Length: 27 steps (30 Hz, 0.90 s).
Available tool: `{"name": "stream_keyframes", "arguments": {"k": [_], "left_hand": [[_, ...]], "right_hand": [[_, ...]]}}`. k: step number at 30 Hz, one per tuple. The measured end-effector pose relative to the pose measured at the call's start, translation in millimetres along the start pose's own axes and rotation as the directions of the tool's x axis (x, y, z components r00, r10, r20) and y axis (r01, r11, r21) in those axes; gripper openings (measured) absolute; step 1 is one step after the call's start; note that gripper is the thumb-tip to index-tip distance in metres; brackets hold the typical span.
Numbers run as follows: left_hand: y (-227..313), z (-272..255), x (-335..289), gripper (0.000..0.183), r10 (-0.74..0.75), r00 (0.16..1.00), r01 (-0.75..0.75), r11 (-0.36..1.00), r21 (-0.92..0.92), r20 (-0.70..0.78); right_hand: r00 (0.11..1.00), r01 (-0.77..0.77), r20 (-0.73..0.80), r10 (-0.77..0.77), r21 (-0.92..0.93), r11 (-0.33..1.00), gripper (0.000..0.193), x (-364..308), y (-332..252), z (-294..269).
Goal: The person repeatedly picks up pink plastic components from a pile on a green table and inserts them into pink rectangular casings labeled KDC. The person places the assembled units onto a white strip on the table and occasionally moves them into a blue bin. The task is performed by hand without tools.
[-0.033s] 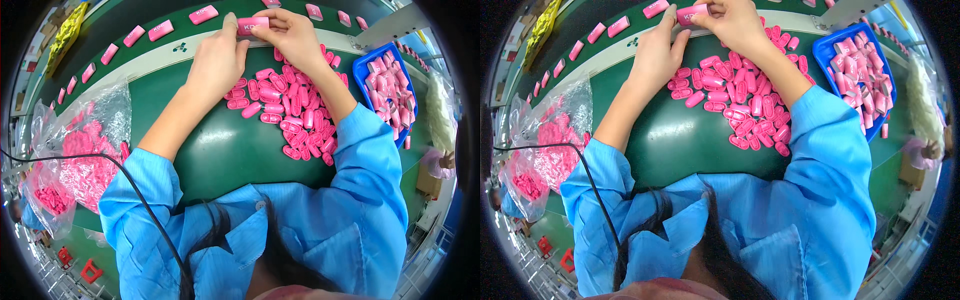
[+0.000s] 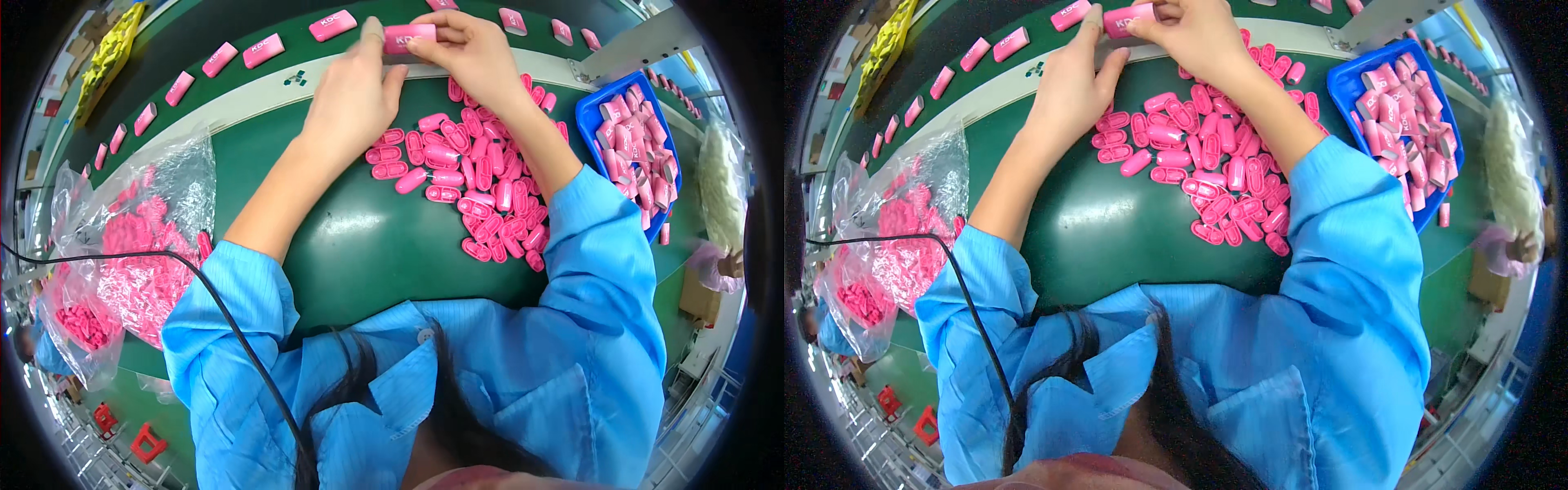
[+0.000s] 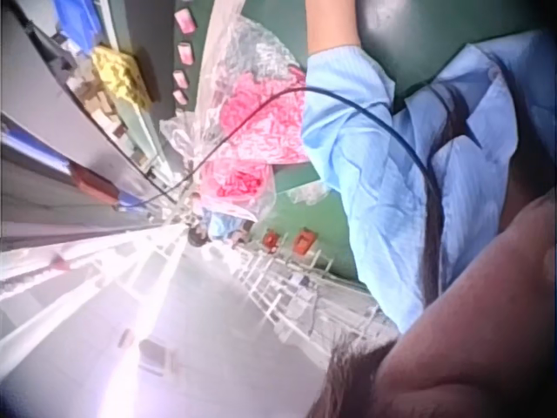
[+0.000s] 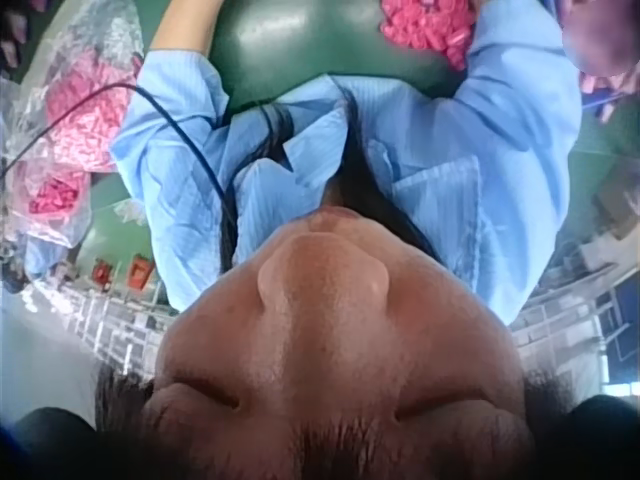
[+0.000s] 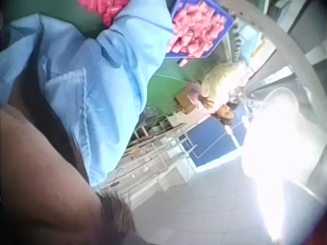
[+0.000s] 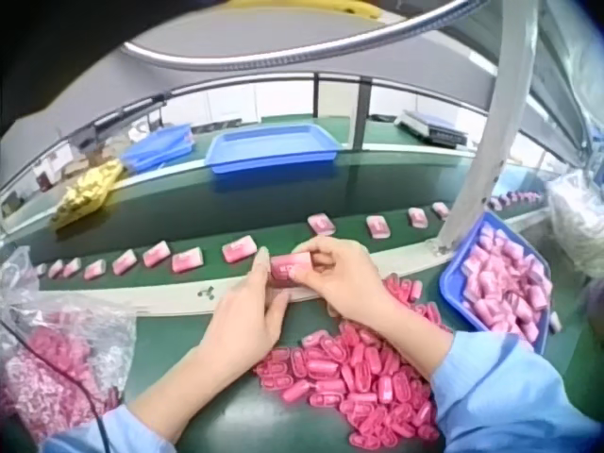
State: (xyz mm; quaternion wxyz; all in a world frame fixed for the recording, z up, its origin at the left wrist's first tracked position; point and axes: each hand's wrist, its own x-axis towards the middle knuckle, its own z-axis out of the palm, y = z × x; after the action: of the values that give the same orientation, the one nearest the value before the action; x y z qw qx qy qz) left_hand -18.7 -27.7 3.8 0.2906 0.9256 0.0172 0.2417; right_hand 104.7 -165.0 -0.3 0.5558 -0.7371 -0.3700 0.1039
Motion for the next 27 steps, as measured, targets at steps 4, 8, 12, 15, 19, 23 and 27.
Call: {"name": "stream_keyframes", "arguments": {"k": [4, 8, 12, 15, 19, 23, 27], "left_hand": [[-14.6, -20.8, 8.1, 0.052, 0.159, 0.982, -0.134, 0.968, 0.213, -0.105], [11.8, -48.5, 5.5, 0.028, -0.161, 0.909, 0.038, 0.951, 0.307, 0.386], [1.1, -35.2, -0.9, 0.028, -0.060, 0.940, -0.029, 0.968, 0.251, 0.337], [-3.6, -21.8, 3.5, 0.023, -0.073, 0.955, 0.082, 0.996, -0.022, 0.287], [-4.7, -14.5, 7.3, 0.017, -0.233, 0.920, 0.339, 0.878, -0.337, 0.316], [-19.2, -3.1, 8.7, 0.020, -0.243, 0.933, 0.358, 0.719, -0.596, 0.267], [-11.8, -6.6, 6.8, 0.019, -0.317, 0.930, 0.360, 0.695, -0.622, 0.185]], "right_hand": [[0.999, -0.053, -0.011, 0.052, -0.164, 0.985, 0.022, 35.4, 0.2, 4.2], [0.997, 0.012, -0.062, -0.039, -0.383, 0.924, 0.025, 69.6, 20.7, 0.4], [0.968, 0.105, -0.100, -0.231, -0.673, 0.732, 0.029, 93.2, 34.9, -15.8], [0.980, 0.190, 0.106, -0.168, -0.753, 0.630, 0.030, 95.2, 38.3, -29.8], [0.994, 0.044, -0.041, -0.100, -0.691, 0.722, 0.029, 63.8, 24.1, -37.5], [0.999, -0.035, -0.028, 0.030, -0.200, 0.979, 0.028, 32.8, 10.8, -41.7], [0.955, -0.205, 0.237, 0.176, 0.104, 0.973, 0.031, -5.6, -8.5, -28.4]]}}
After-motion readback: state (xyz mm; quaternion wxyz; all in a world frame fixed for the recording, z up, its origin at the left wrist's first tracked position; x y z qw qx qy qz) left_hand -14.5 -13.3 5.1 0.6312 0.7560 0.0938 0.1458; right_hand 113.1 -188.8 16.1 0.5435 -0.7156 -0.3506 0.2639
